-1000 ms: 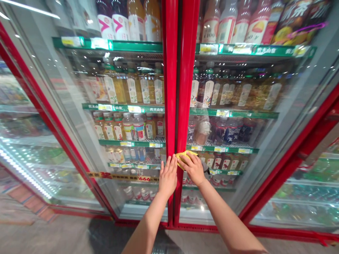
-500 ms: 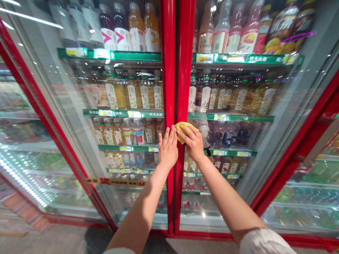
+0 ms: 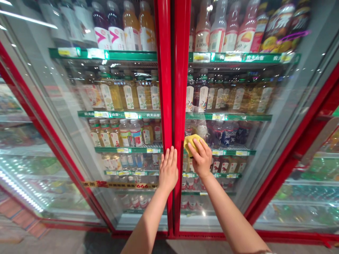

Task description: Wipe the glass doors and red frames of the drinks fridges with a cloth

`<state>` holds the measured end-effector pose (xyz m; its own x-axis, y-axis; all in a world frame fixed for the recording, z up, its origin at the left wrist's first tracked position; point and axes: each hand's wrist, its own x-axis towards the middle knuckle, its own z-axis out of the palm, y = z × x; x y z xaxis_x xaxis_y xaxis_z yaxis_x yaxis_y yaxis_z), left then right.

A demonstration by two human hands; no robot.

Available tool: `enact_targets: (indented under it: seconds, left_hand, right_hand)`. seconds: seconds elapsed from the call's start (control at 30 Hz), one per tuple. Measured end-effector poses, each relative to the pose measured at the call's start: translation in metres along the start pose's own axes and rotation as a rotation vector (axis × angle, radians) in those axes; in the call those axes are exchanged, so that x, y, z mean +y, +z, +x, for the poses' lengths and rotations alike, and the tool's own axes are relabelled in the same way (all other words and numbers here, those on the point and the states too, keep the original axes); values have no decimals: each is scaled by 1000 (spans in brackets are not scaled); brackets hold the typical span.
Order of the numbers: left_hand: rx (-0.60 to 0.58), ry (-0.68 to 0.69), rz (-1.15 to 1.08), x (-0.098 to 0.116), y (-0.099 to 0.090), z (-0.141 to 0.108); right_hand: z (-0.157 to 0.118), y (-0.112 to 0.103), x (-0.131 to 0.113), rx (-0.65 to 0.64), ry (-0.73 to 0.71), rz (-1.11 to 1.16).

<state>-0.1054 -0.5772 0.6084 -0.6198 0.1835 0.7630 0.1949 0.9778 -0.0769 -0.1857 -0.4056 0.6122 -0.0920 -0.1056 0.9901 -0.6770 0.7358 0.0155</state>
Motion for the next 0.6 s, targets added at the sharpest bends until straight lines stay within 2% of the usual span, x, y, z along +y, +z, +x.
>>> enact_targets:
  seconds: [0.07, 0.17, 0.23, 0.3, 0.37, 0.5, 0.53, 0.6]
  left_hand:
    - [8, -16, -30, 6, 1, 4]
    - [14, -25, -60, 12, 6, 2]
    - [11, -19, -68, 13, 8, -1]
    - [8, -14, -72, 12, 8, -2]
    - [12, -15, -73, 10, 7, 0]
    - [24, -29, -76, 11, 5, 9]
    - [24, -31, -78, 12, 5, 10]
    - [21, -37, -82, 15, 7, 10]
  right_hand:
    - [-5, 1, 1, -87, 16, -68]
    - [-43, 4, -5, -266, -69, -85]
    - [-71, 7, -10, -318, -130, -77]
    - [-83, 9, -13, -333, -156, -76]
    - [-70, 11, -12, -329, -148, -88]
    - [-16, 8, -3, -303, -78, -114]
    - [-9, 7, 0, -288, -50, -118]
    - [-12, 4, 3, -242, 13, -127]
